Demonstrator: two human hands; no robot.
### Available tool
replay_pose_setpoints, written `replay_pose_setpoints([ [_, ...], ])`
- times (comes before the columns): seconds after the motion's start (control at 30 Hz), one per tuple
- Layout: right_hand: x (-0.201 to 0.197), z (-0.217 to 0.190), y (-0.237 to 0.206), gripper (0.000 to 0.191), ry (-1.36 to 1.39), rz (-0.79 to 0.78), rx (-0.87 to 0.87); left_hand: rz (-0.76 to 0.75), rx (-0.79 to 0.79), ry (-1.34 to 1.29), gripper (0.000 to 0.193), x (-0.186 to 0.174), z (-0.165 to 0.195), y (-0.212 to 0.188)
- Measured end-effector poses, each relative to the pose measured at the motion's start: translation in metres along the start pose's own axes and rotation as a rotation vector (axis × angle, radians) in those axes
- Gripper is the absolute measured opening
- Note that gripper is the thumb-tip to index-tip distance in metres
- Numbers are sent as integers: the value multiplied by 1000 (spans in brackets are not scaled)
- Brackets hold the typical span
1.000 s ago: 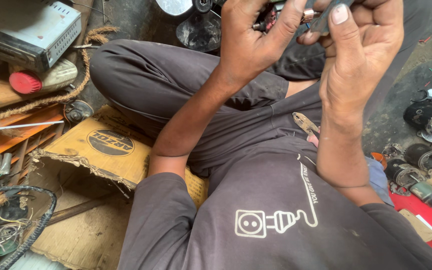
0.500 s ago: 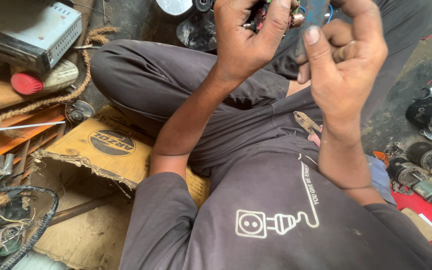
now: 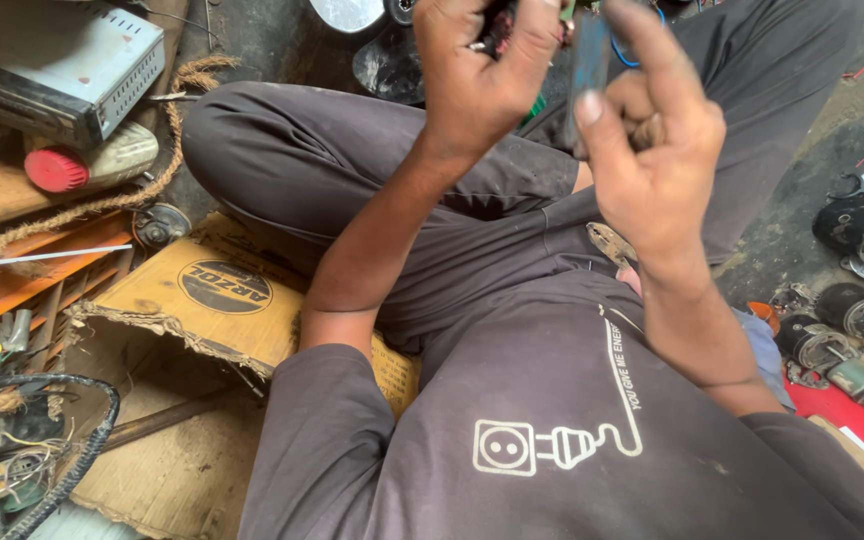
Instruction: The person sits cross-legged on the floor and uses pliers to strip and twist wires on a small motor. They then use a screwdriver to tighten a terminal on the motor's green circuit board and use a small file to smooth a metal shaft.
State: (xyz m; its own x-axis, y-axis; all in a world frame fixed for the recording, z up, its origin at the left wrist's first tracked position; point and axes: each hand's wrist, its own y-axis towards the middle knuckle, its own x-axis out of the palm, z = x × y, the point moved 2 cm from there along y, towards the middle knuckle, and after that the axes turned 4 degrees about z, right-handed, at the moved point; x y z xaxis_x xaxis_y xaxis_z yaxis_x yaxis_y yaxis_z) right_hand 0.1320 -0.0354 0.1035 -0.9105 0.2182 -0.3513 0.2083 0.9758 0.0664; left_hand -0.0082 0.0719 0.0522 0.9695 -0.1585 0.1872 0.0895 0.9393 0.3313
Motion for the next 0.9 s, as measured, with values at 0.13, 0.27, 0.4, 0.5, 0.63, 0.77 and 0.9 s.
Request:
replay_pose_setpoints([
  [0.13, -12, -6, -9, 42, 66, 13, 30, -4, 38, -38, 23, 1, -3, 2],
  [0.27, -9, -6, 5, 42, 168, 69, 101, -46, 10, -50, 22, 1, 3, 0],
  [0.4, 3, -3, 18, 42, 233, 35, 135, -48, 8, -71, 20, -1, 8, 1],
  [0.5, 4, -8, 10, 40, 122, 3, 99, -14, 17, -35, 21, -3, 6, 2],
  [0.63, -9, -21, -5, 40, 32, 1, 79, -15, 52, -30, 26, -1, 0, 4],
  [0.77, -8, -19, 2, 38, 209, 90, 158, -39, 58, -19, 24, -2, 2, 2],
  [0.9, 8, -12, 18, 40, 236, 56, 148, -57, 57, -48, 22, -4, 5, 1],
])
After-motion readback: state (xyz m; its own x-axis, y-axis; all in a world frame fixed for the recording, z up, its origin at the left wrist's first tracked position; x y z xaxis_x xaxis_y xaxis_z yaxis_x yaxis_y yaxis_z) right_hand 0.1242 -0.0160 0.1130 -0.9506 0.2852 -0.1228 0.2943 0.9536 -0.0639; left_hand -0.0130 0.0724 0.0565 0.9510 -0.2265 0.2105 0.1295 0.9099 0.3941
